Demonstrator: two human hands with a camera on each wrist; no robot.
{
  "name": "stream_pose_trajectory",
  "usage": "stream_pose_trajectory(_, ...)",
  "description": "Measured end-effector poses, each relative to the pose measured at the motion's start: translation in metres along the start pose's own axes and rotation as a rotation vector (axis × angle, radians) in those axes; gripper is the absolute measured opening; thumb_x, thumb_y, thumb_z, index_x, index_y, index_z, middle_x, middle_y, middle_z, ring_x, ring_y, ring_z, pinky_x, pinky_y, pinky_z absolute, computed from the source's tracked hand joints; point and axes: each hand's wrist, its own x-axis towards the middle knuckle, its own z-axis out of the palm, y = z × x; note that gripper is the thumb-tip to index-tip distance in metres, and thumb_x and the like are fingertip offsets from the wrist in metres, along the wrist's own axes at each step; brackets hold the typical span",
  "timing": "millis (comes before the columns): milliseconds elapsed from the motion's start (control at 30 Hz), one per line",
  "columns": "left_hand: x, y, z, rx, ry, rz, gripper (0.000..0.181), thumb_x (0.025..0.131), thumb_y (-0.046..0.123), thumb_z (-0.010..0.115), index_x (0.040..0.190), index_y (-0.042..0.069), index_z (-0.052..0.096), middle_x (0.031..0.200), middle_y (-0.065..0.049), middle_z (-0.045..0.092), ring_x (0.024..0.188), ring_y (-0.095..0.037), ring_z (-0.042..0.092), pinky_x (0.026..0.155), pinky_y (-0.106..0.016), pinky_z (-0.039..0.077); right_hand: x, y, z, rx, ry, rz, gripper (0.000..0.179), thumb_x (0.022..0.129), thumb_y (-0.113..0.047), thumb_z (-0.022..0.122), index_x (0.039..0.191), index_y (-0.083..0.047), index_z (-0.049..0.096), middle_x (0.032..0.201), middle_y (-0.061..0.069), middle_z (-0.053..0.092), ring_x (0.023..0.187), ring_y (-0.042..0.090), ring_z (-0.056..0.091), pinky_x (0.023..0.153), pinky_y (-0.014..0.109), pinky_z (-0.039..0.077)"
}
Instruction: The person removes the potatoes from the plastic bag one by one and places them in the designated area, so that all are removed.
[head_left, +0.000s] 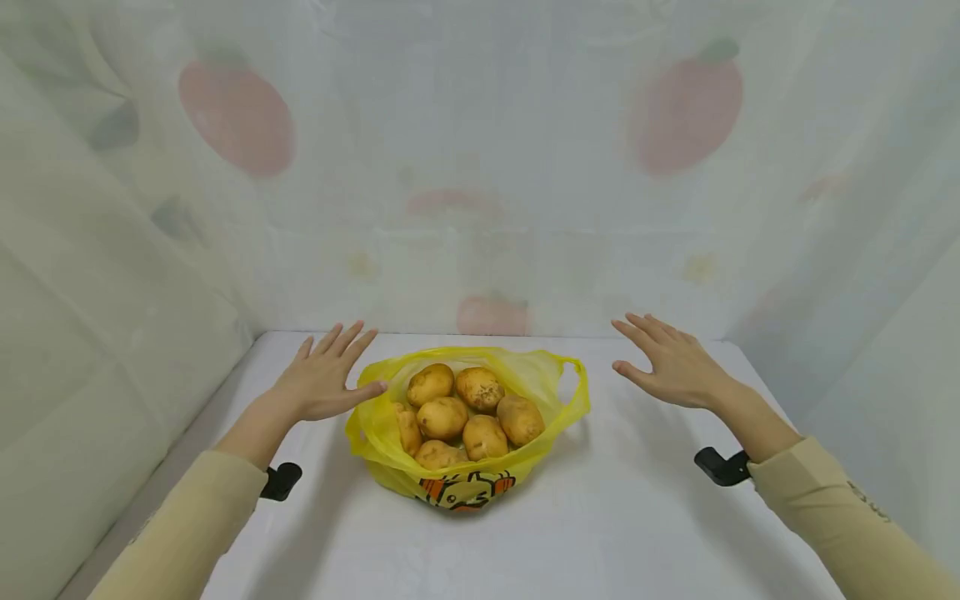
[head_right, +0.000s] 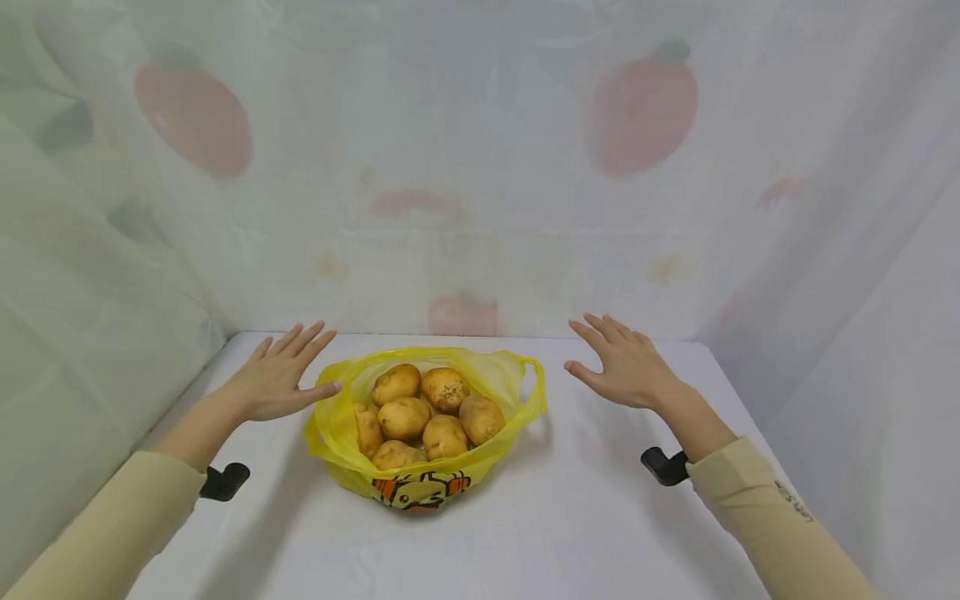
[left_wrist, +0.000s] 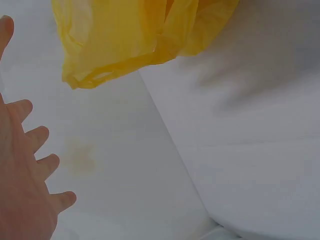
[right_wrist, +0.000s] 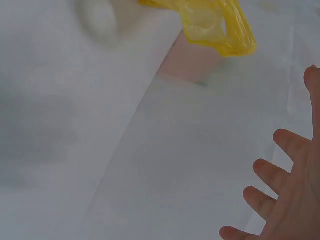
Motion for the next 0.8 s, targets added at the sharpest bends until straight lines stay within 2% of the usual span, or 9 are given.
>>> stream_pose_trajectory(167, -0.004, -0.006, 0.003, -0.035, 0.023, -0.002, 0.090, 0.082, 0.073, 0.036, 0.149, 0.018, 0.011, 0.154, -0.015, 0.008, 0.137, -0.042, 0.010, 0.105, -0.065, 0.006, 0.002, -0.003, 0.002, 0.029, 0.052, -0.037, 0.064, 0.090, -0.046, 0.050, 0.142, -0.014, 0.034, 0.145, 0.016, 0.034, 0.130, 0.044, 0.029, 0.095, 0.065, 0.029)
stream_pose_trajectory(333, -0.009, -0.010, 0.007, -0.076, 0.035, -0.004, 0.090, 0.081, 0.072, 0.038, 0.149, 0.019, 0.012, 0.153, -0.018, 0.010, 0.135, -0.045, 0.014, 0.104, -0.066, 0.010, 0.002, -0.008, 0.004, 0.064, 0.066, -0.051, 0.063, 0.089, -0.045, 0.053, 0.142, -0.014, 0.035, 0.145, 0.015, 0.035, 0.130, 0.043, 0.031, 0.097, 0.064, 0.028)
stream_pose_trajectory(800, -0.020, -0.008, 0.024, -0.160, 0.116, 0.029, 0.089, 0.080, 0.068, 0.048, 0.148, 0.020, 0.019, 0.148, -0.021, 0.023, 0.129, -0.046, 0.029, 0.101, -0.063, 0.022, 0.005, -0.023, 0.009, 0.118, 0.127, -0.110, 0.063, 0.087, -0.038, 0.058, 0.141, -0.014, 0.036, 0.144, 0.014, 0.037, 0.128, 0.039, 0.035, 0.100, 0.058, 0.031)
